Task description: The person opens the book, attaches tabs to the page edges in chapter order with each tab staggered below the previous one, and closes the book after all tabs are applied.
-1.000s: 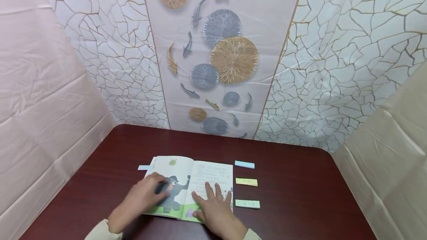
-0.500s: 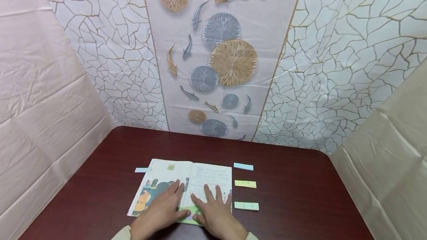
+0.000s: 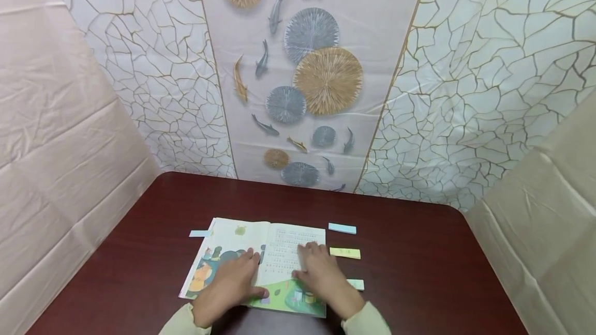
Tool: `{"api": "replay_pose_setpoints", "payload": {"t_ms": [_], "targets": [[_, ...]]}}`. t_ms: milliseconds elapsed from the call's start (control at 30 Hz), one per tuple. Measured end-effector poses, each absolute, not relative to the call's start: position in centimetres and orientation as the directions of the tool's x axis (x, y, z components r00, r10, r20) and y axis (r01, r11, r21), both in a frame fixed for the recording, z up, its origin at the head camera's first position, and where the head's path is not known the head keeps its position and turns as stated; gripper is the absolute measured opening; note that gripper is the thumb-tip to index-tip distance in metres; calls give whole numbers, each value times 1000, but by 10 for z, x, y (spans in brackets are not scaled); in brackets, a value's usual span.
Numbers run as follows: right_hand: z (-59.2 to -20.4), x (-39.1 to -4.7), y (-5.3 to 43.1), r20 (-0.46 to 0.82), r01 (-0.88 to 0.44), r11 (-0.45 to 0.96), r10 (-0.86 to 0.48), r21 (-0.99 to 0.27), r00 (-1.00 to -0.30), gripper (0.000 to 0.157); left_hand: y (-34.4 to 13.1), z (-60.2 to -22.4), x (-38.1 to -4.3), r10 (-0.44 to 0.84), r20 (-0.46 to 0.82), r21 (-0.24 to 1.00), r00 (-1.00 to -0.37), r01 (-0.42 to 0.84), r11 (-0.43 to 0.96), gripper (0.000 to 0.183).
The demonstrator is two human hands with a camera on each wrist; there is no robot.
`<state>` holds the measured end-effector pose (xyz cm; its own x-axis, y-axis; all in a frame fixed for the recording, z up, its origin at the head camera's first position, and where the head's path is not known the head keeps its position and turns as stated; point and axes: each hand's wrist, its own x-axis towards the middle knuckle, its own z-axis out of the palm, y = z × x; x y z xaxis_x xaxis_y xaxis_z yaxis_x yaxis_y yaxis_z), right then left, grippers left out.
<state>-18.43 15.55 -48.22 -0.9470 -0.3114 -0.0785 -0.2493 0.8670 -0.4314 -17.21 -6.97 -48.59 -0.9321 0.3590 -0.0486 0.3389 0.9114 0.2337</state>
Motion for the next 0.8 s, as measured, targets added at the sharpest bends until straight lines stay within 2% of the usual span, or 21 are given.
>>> {"api": "replay_pose_setpoints", "payload": {"t_ms": [133,267,367,533,800], "targets": [[-482,-219,174,-92,-204,889,-262,-410,-961,75,-64,-479,-175,337,-69,175,-939,321,931,76],[-487,-243,189,-76,-267,889,-316,-372,-946,84,-62,-477,-175,326,-95,154,-941,309,938,71],[-488,-254,194,-96,-290,886,-345,-360,-934,83,-61,-477,-174,328,-98,147,-940,312,938,73],[-488,-255,192,-108,-290,901,-339,-322,-934,73,-61,-479,-173,349,-64,139,-935,338,931,73],[-486,-242,182,-37,-343,908,-362,-240,-932,64,-62,-478,-174,343,-65,144,-937,332,932,76]]}}
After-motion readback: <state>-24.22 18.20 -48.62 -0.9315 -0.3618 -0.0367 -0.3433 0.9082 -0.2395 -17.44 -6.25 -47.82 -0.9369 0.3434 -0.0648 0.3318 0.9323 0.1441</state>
